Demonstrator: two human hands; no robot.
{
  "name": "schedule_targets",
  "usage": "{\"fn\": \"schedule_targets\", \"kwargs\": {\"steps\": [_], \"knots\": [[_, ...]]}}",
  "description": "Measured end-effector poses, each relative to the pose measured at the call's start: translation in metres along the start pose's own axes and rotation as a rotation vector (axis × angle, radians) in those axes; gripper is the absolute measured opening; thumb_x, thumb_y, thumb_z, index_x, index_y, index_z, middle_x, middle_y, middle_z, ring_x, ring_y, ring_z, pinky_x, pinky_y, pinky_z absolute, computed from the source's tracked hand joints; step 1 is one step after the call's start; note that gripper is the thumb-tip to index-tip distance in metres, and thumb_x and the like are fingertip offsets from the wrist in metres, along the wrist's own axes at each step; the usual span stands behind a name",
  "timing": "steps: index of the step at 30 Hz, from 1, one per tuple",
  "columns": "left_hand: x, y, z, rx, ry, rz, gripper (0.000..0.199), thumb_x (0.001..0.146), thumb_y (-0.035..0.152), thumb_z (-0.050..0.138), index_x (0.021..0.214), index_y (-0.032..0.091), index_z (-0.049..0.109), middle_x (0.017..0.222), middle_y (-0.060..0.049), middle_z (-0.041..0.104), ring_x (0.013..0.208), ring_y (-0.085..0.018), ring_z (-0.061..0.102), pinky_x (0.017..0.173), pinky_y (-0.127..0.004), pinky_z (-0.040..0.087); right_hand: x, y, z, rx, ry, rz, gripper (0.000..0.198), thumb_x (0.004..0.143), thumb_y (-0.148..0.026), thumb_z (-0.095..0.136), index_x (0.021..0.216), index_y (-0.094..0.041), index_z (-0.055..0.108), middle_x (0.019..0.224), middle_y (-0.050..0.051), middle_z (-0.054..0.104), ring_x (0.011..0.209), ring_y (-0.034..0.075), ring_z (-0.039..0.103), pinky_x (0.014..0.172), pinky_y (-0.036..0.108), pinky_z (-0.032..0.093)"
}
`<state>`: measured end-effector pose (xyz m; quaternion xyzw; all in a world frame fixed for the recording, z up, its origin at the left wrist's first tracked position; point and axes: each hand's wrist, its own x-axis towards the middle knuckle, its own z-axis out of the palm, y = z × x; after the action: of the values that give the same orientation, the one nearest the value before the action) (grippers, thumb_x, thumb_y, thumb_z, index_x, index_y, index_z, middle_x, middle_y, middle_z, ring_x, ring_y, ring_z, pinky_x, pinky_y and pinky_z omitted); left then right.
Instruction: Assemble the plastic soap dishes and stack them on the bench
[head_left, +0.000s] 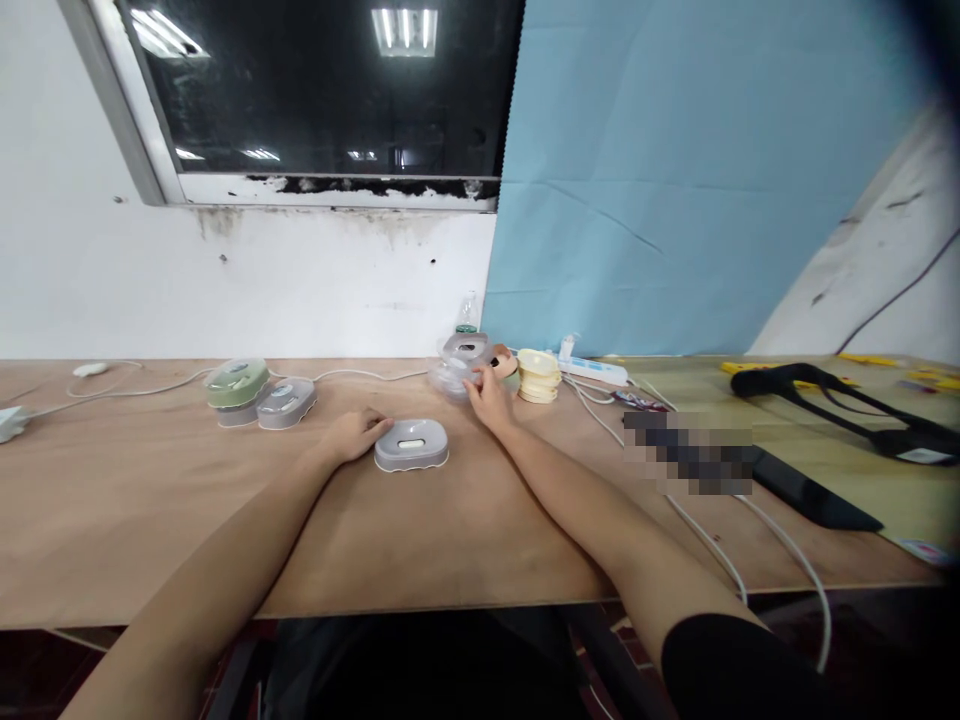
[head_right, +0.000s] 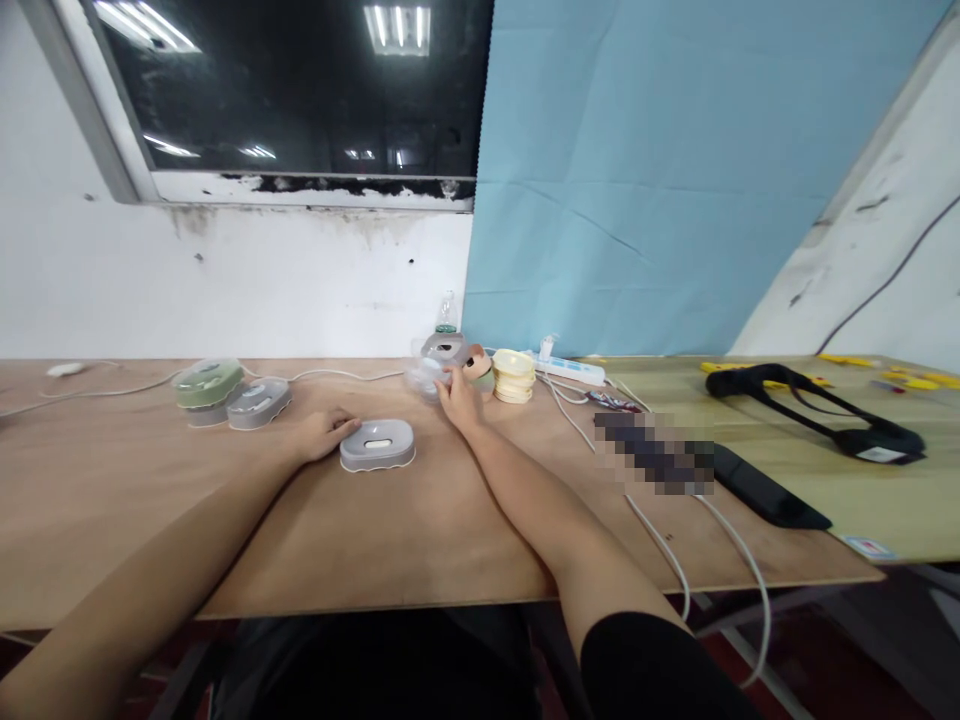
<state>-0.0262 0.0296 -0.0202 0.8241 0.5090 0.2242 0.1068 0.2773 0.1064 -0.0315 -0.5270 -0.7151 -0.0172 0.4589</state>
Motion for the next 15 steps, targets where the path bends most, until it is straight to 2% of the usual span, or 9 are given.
{"fn": "schedule_targets", "kwargs": {"steps": [5, 7, 10, 12, 14, 15], "knots": [[0.000, -0.002, 0.001, -0.006, -0.020, 0.015, 0.055, 0.090, 0.060, 0.031, 0.100, 0.022, 0.068, 0.105, -0.007, 0.068, 0.095, -0.025, 0.062, 0.083, -0.035, 0.046, -0.004, 0.000, 0.000, 0.023, 0.039, 0.004, 0.034, 0.087, -0.039, 0.049, 0.112, -0.016, 0.053, 0.087, 0.009, 0.067, 0.077, 0.023, 0.061, 0.061, 0.030, 0.043], [0.000, -0.002, 0.003, -0.015, 0.012, -0.002, 0.055, 0.089, 0.060, 0.034, 0.113, 0.020, 0.063, 0.109, -0.008, 0.066, 0.095, -0.025, 0.062, 0.083, -0.036, 0.046, -0.008, -0.004, -0.002, 0.043, 0.059, -0.011, 0.034, 0.087, -0.040, 0.049, 0.111, -0.016, 0.052, 0.087, 0.009, 0.067, 0.077, 0.023, 0.062, 0.063, 0.031, 0.044], [-0.001, 0.000, 0.004, -0.040, 0.168, -0.006, 0.071, 0.086, 0.059, 0.044, 0.141, 0.015, 0.036, 0.123, -0.012, 0.058, 0.087, -0.022, 0.062, 0.082, -0.037, 0.048, -0.020, -0.018, -0.005, 0.097, 0.054, -0.115, 0.034, 0.088, -0.041, 0.048, 0.110, -0.016, 0.053, 0.086, 0.009, 0.066, 0.077, 0.022, 0.061, 0.068, 0.032, 0.046], [-0.003, 0.005, 0.001, -0.059, 0.309, 0.064, 0.084, 0.084, 0.055, 0.050, 0.148, 0.015, 0.015, 0.132, -0.014, 0.049, 0.083, -0.019, 0.060, 0.083, -0.036, 0.048, -0.029, -0.031, -0.006, 0.141, 0.024, -0.208, 0.034, 0.088, -0.043, 0.047, 0.109, -0.017, 0.054, 0.084, 0.008, 0.065, 0.074, 0.020, 0.061, 0.070, 0.031, 0.046], [-0.006, 0.011, -0.004, -0.062, 0.421, 0.160, 0.087, 0.084, 0.051, 0.053, 0.149, 0.016, 0.008, 0.136, -0.014, 0.046, 0.085, -0.017, 0.058, 0.086, -0.036, 0.046, -0.038, -0.046, -0.007, 0.193, -0.017, -0.271, 0.036, 0.089, -0.045, 0.047, 0.110, -0.017, 0.055, 0.082, 0.007, 0.064, 0.071, 0.019, 0.060, 0.069, 0.030, 0.046], [-0.008, 0.014, -0.006, -0.055, 0.454, 0.196, 0.082, 0.085, 0.050, 0.053, 0.148, 0.017, 0.011, 0.135, -0.014, 0.047, 0.087, -0.018, 0.058, 0.088, -0.036, 0.046, -0.042, -0.053, -0.007, 0.226, -0.043, -0.288, 0.037, 0.089, -0.046, 0.047, 0.111, -0.017, 0.054, 0.081, 0.006, 0.064, 0.070, 0.018, 0.059, 0.068, 0.029, 0.045]]}}
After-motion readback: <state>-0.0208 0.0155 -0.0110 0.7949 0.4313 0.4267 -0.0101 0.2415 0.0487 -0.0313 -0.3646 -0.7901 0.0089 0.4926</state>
